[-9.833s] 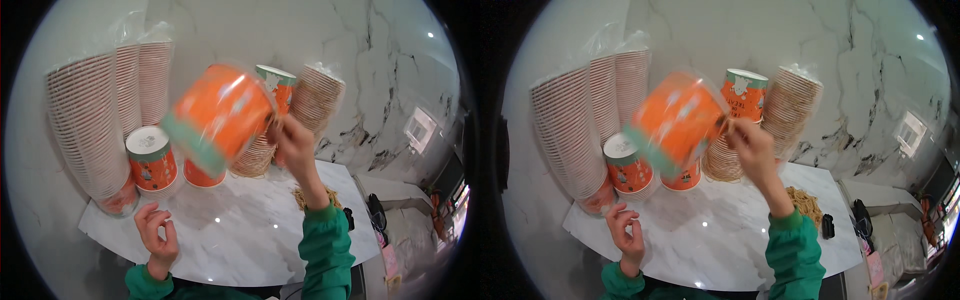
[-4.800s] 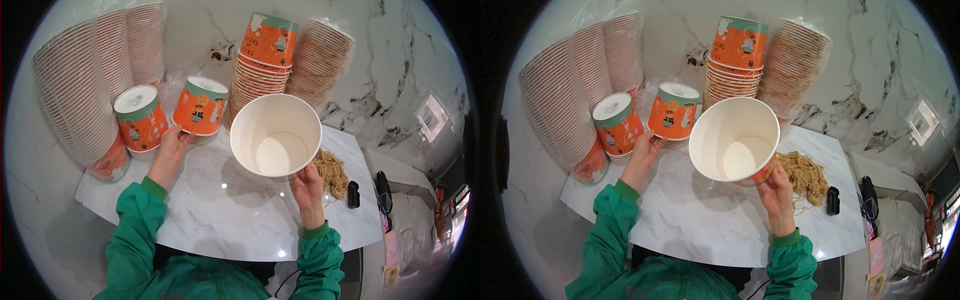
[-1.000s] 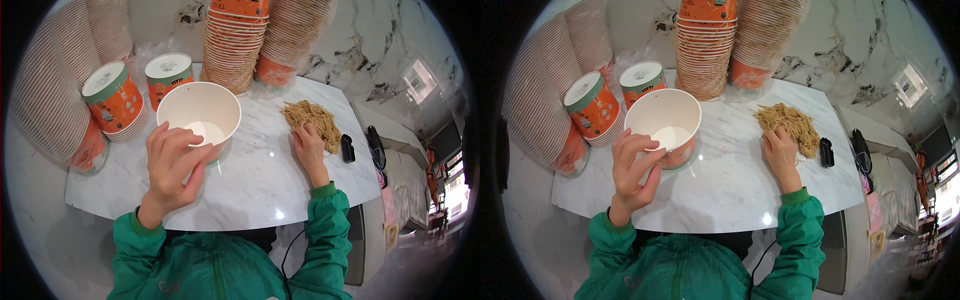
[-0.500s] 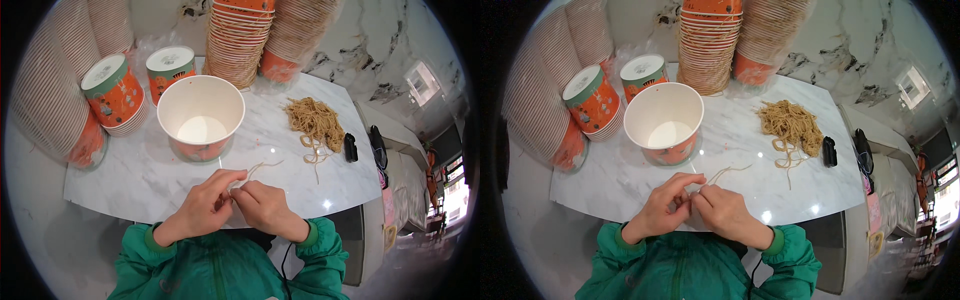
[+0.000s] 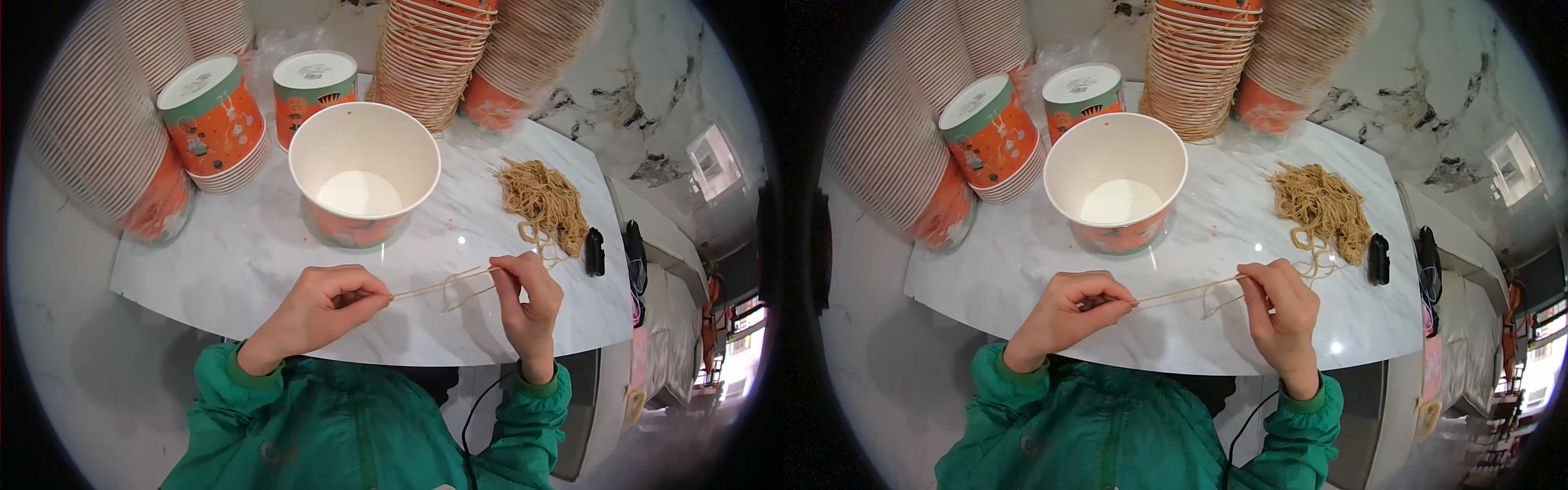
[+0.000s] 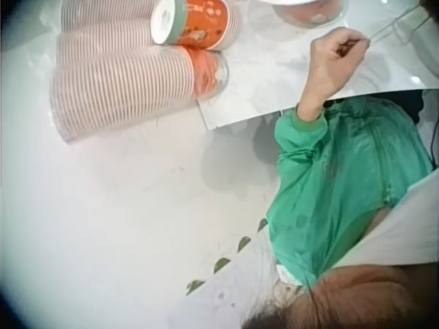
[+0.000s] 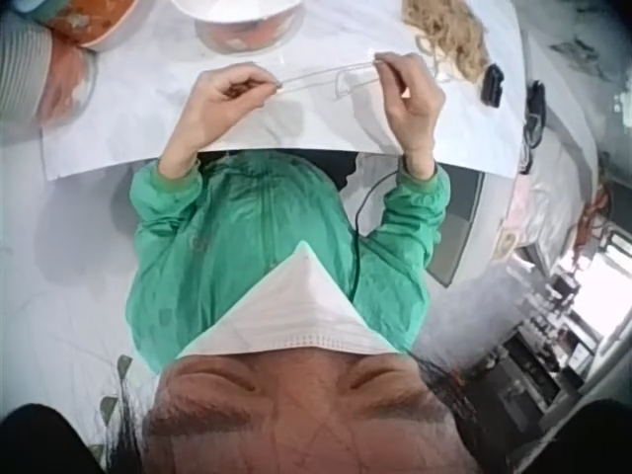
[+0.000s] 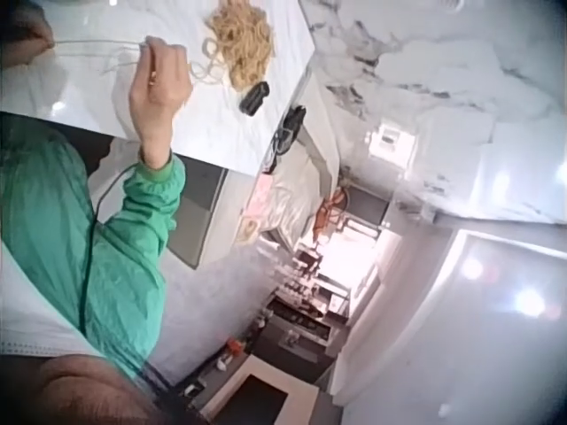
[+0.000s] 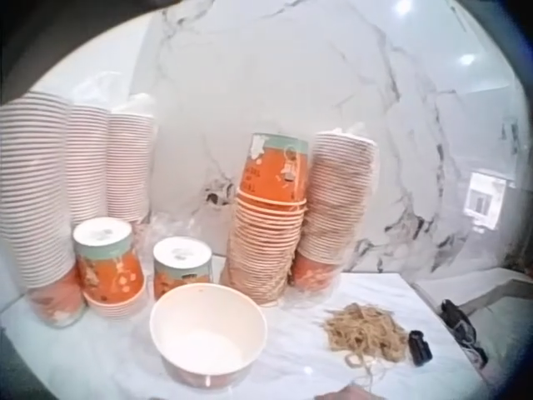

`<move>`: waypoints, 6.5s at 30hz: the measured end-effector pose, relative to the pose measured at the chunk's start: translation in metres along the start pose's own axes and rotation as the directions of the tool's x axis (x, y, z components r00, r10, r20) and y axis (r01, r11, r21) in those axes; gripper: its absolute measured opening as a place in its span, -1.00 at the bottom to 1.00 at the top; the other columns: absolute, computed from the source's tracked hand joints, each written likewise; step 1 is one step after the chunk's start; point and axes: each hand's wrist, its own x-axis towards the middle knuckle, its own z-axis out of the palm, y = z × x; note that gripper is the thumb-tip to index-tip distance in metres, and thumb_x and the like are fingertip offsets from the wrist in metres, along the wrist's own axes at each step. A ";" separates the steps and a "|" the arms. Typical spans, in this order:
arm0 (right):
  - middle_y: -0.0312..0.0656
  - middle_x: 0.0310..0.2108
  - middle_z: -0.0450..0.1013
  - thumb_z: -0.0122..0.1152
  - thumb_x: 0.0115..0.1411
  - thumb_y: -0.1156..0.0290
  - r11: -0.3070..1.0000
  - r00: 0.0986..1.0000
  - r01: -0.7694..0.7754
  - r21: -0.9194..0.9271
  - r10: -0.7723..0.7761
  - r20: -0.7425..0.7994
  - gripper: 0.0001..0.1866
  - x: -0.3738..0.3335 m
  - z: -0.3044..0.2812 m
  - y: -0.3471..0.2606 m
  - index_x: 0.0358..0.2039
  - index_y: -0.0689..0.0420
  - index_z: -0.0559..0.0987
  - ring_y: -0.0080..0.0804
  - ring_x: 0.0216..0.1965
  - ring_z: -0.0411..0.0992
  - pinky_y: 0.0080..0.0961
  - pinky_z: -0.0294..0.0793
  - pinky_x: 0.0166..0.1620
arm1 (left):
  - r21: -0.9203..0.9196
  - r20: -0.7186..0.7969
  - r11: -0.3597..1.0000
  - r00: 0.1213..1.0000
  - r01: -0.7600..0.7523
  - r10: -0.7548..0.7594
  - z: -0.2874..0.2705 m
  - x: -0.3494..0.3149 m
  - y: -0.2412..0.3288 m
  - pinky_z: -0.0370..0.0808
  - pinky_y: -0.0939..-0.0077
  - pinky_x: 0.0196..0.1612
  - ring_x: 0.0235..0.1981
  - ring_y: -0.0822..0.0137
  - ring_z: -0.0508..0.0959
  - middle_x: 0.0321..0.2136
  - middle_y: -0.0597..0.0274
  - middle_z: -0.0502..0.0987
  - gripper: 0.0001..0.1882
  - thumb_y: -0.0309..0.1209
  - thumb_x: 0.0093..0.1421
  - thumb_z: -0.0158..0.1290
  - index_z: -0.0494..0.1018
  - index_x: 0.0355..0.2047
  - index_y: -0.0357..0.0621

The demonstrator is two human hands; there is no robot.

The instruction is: The person is attaching rubber bands to paper cups on a workstation.

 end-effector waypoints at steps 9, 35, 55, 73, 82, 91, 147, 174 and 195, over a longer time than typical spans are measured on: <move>-0.19 -0.48 0.43 0.34 0.16 0.67 0.995 0.999 -0.048 -0.091 0.049 0.013 -0.84 -0.006 0.015 0.023 -0.23 0.23 0.64 -0.40 -0.56 0.39 -0.53 0.32 -0.52 | -0.029 -0.137 0.998 0.988 0.064 -0.068 -0.016 -0.005 -0.006 0.31 0.73 -0.45 -0.52 0.71 0.36 -0.52 0.52 0.48 -0.91 -0.51 0.32 0.19 0.58 -0.27 -0.31; -0.42 -0.54 0.38 0.28 0.29 0.63 0.698 0.904 -0.404 0.592 0.401 0.144 -0.87 -0.004 0.081 -0.058 -0.16 0.28 0.57 -0.76 -0.54 0.29 -0.71 0.24 -0.47 | 0.180 -0.318 0.976 0.932 -0.120 0.173 -0.032 0.004 0.040 0.38 0.70 -0.42 -0.48 0.66 0.44 -0.45 0.39 0.54 -0.95 -0.59 0.27 0.17 0.57 -0.26 -0.31; -0.56 -0.59 0.31 0.25 0.34 0.60 0.596 0.895 -0.424 0.682 0.392 0.214 -0.89 0.000 0.071 -0.058 -0.14 0.26 0.59 -0.88 -0.55 0.14 -0.76 0.02 -0.47 | 0.274 -0.010 0.946 0.983 -0.176 0.185 -0.021 0.019 0.029 0.43 0.57 -0.44 -0.48 0.48 0.54 -0.48 0.29 0.60 -0.86 -0.59 0.25 0.18 0.66 -0.19 -0.25; -0.24 -0.47 0.55 0.34 0.28 0.52 0.932 0.996 -0.073 0.356 0.084 -0.015 -0.82 -0.002 0.098 -0.059 -0.12 0.23 0.59 -0.75 -0.51 0.43 -0.60 0.37 -0.51 | 0.885 0.128 0.283 0.777 -0.370 0.616 -0.020 0.014 0.032 0.47 0.33 -0.49 -0.49 0.21 0.55 -0.48 0.24 0.49 -0.69 -0.58 -0.01 0.27 0.60 -0.19 -0.21; -0.42 -0.51 0.43 0.24 0.36 0.52 0.643 0.894 -0.347 0.683 0.447 0.034 -0.92 0.005 0.105 -0.059 -0.24 0.24 0.51 -0.79 -0.50 0.31 -0.74 0.28 -0.44 | 0.928 0.144 0.132 0.660 -0.349 0.737 -0.041 0.041 0.059 0.43 0.22 -0.09 -0.24 0.09 0.53 -0.27 0.21 0.51 -0.68 -0.59 0.00 0.26 0.59 -0.18 -0.16; -0.37 -0.42 0.49 0.21 0.39 0.49 0.529 0.851 -0.371 0.763 0.523 0.051 -0.90 0.012 0.104 -0.058 -0.24 0.23 0.49 -0.78 -0.47 0.39 -0.75 0.45 -0.42 | 0.846 0.151 0.302 0.742 -0.439 0.654 -0.024 0.048 0.045 0.44 0.26 -0.19 -0.27 0.11 0.55 -0.35 0.19 0.55 -0.74 -0.61 0.06 0.23 0.60 -0.20 -0.18; -0.08 -0.40 0.60 0.05 0.48 0.38 0.123 0.728 -0.580 0.805 0.521 0.445 -0.76 0.023 0.095 -0.052 0.02 0.27 0.49 -0.47 -0.54 0.55 -0.58 0.54 -0.46 | 0.712 0.164 0.656 0.968 -0.250 0.191 -0.061 0.103 0.057 0.47 0.38 -0.31 -0.43 0.30 0.54 -0.48 0.16 0.57 -0.87 -0.43 0.24 0.05 0.50 -0.34 -0.26; -0.28 -0.30 0.56 0.30 0.35 0.41 -0.001 0.765 -0.566 0.824 0.373 0.525 -0.80 -0.009 0.117 -0.054 -0.11 0.26 0.65 -0.66 -0.46 0.40 -0.72 0.30 -0.53 | 0.286 -0.400 0.950 0.885 -0.124 0.236 0.007 -0.012 -0.010 0.40 0.59 -0.45 -0.51 0.57 0.47 -0.42 0.26 0.57 -0.90 -0.52 0.29 0.16 0.57 -0.22 -0.28; -0.38 -0.37 0.51 0.24 0.34 0.50 0.502 0.858 -0.494 0.710 0.412 0.306 -0.91 -0.015 0.112 -0.055 -0.21 0.24 0.55 -0.73 -0.41 0.42 -0.72 0.38 -0.37 | -0.245 -0.337 0.964 0.942 -0.102 0.014 0.022 0.012 -0.002 0.38 0.75 -0.42 -0.47 0.70 0.43 -0.44 0.44 0.49 -0.87 -0.53 0.25 0.21 0.45 -0.32 -0.21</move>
